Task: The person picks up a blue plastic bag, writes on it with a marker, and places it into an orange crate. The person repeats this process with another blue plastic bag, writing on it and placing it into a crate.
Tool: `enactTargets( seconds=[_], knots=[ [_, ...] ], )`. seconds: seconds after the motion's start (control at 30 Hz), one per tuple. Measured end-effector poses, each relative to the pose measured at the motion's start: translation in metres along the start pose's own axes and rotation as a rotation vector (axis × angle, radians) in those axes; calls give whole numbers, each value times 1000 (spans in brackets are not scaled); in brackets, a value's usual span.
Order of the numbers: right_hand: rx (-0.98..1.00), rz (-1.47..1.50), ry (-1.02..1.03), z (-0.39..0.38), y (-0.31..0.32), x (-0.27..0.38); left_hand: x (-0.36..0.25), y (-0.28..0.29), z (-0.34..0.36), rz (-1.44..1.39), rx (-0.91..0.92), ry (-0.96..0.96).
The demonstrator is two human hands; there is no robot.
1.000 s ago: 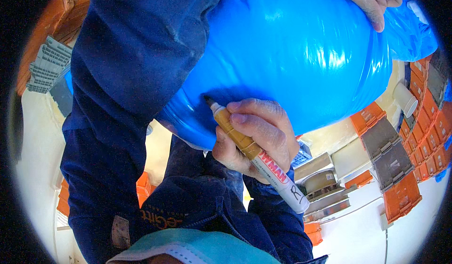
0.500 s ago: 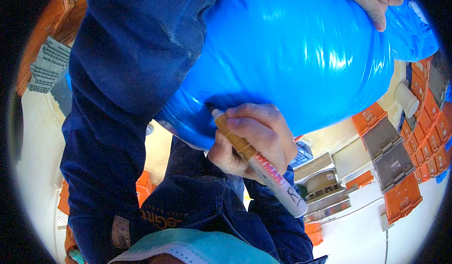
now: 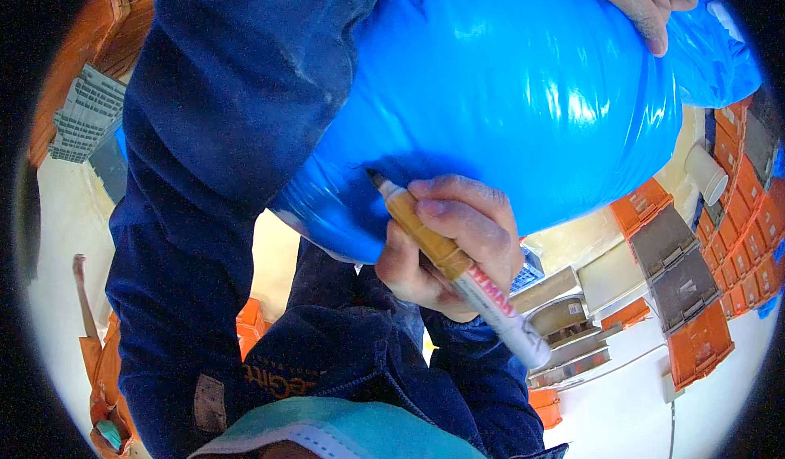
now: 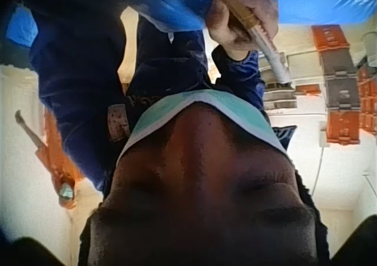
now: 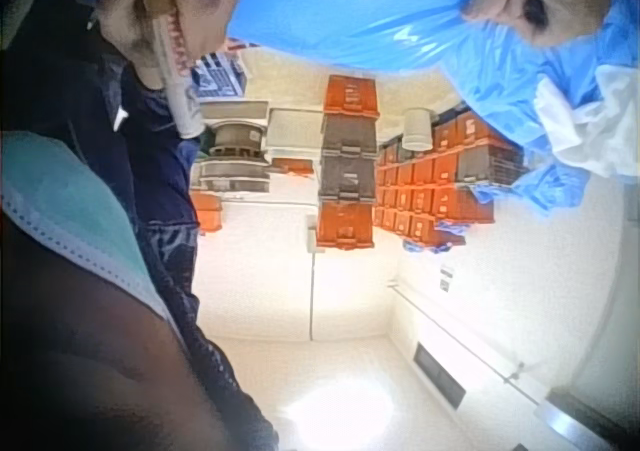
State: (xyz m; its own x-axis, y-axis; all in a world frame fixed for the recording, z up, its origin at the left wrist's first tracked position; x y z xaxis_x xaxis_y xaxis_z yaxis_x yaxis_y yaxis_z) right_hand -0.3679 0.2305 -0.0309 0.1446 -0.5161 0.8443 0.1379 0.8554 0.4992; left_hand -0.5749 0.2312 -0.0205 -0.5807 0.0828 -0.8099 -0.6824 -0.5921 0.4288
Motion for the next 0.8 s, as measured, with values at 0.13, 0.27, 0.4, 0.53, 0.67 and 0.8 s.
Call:
enactTargets(
  seconds=[0.13, 0.27, 0.4, 0.53, 0.67, 0.8],
  knots=[
    [109, -17, 14, 2, -1, 3, -3, 1, -1, 14, 3, 6],
    [108, -100, 44, 4, -3, 5, -1, -1, 0, 32, -1, 54],
    [99, -103, 21, 3, -2, 7, 3, 2, 0, -42, 37, -21],
    [114, -68, 18, 4, 1, 5, 3, 3, -2, -68, 17, -32],
    [-12, -34, 91, 13, 16, 1, 0, 0, -1, 3, 5, 38],
    [90, -57, 151, 19, 9, 6, 1, 3, -2, -10, 34, 13]
  ],
)
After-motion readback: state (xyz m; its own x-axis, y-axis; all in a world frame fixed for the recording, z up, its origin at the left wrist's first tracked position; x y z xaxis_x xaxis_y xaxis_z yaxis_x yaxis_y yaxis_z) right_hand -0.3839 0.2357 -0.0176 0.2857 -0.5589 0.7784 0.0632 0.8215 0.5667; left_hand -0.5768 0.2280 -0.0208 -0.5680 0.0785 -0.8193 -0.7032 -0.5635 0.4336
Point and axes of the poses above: each hand's wrist, its own z-axis towards the middle knuckle, its own y-axis out of the back of the hand, x = y × z, the point moved 8 cm from there along z, towards the middle knuckle, and after that the axes turned 9 degrees about -z, right-handed, at the moved point
